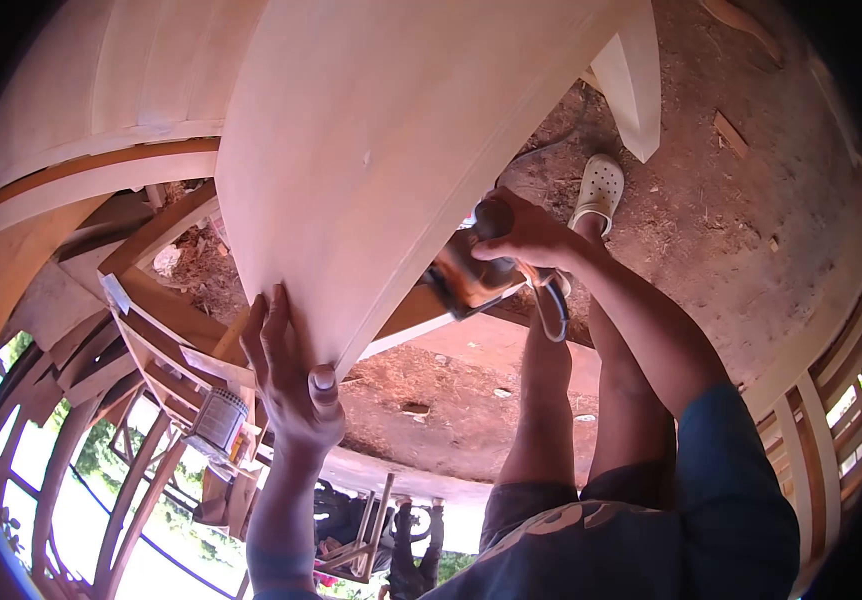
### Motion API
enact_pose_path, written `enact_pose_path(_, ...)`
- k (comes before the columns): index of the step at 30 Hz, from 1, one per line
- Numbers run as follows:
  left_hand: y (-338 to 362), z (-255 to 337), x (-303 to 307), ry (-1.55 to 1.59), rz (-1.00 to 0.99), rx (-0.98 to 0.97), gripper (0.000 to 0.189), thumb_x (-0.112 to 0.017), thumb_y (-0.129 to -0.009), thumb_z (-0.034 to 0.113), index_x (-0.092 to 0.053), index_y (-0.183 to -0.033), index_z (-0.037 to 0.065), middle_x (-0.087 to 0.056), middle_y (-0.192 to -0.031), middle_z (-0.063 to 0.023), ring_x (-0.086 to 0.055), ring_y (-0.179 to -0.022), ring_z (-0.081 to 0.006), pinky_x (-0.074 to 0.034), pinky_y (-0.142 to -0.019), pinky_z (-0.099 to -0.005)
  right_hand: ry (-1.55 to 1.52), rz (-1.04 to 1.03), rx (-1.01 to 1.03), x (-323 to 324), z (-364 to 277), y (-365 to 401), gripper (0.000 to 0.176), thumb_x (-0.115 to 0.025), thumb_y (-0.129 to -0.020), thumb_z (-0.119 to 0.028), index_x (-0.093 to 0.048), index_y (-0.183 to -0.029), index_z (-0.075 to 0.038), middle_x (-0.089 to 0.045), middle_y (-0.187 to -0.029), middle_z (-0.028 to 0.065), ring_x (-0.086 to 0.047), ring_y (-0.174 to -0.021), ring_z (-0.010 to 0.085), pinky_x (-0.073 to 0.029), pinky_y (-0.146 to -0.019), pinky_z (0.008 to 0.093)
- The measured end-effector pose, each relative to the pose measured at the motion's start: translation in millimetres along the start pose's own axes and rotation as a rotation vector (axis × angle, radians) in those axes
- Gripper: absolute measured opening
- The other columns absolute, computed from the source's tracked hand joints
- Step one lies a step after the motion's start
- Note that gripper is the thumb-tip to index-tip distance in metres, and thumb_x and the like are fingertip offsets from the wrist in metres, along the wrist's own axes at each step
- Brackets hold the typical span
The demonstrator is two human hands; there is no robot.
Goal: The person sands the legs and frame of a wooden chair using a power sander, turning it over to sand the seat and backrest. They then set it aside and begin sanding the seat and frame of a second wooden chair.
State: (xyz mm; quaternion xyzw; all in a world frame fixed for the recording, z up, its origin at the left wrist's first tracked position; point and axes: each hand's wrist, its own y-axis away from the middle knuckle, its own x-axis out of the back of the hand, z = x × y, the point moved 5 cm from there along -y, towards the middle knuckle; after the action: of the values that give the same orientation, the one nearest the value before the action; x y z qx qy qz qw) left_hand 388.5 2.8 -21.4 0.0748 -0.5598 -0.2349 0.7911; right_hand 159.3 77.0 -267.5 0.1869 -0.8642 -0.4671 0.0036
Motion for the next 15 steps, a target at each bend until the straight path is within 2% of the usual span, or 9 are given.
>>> enact_pose_path(2, 1, -1, 0, -0.009, 0.007, -0.010, 0.100, -0.017, -0.095, 0.076, -0.037, -0.146, -0.008, -0.041, -0.136, -0.0350, -0.041, -0.131, -0.0493, -0.042, -0.104, -0.0565, -0.017, 0.062, -0.064, 8, 51, -20, 0.083, -0.087, -0.065, -0.035, -0.052, -0.135, -0.008, -0.066, -0.121, 0.0167, -0.065, -0.112, 0.0269, -0.050, -0.096, 0.0364)
enact_pose_path(4, 3, -4, -2, -0.002, 0.032, -0.009, 0.100, -0.018, -0.095, 0.076, -0.037, -0.146, -0.009, -0.042, -0.136, -0.0351, -0.041, -0.131, -0.0494, -0.042, -0.104, -0.0565, 0.020, 0.052, -0.030, 10, 52, -22, 0.085, -0.088, -0.064, -0.035, -0.051, -0.136, -0.009, -0.067, -0.120, 0.0166, -0.065, -0.110, 0.0265, -0.050, -0.095, 0.0358)
enact_pose_path(8, 2, 0, 0, 0.016, 0.039, -0.014, 0.096, -0.021, -0.097, 0.073, -0.038, -0.145, -0.009, -0.044, -0.138, -0.0331, -0.039, -0.132, -0.0483, -0.041, -0.105, -0.0561, 0.023, -0.006, 0.007, -2, -10, 8, 0.089, -0.088, -0.066, -0.039, -0.048, -0.139, -0.007, -0.068, -0.116, 0.0182, -0.067, -0.105, 0.0301, -0.051, -0.094, 0.0377)
enact_pose_path(10, 2, 2, 1, 0.004, 0.033, -0.007, 0.096, -0.021, -0.097, 0.073, -0.039, -0.145, -0.009, -0.044, -0.138, -0.0330, -0.040, -0.131, -0.0482, -0.041, -0.104, -0.0559, 0.055, 0.025, 0.086, -13, -38, 11, 0.091, -0.087, -0.068, -0.037, -0.045, -0.143, -0.008, -0.067, -0.120, 0.0192, -0.066, -0.110, 0.0307, -0.050, -0.097, 0.0375)
enact_pose_path(15, 3, -3, 0, 0.000, 0.052, -0.044, 0.093, -0.025, -0.097, 0.072, -0.040, -0.145, -0.007, -0.044, -0.135, -0.0346, -0.043, -0.128, -0.0485, -0.042, -0.103, -0.0559, 0.026, -0.034, 0.112, -23, -87, 24, 0.094, -0.087, -0.069, -0.035, -0.042, -0.146, -0.009, -0.065, -0.125, 0.0201, -0.064, -0.114, 0.0309, -0.049, -0.102, 0.0375)
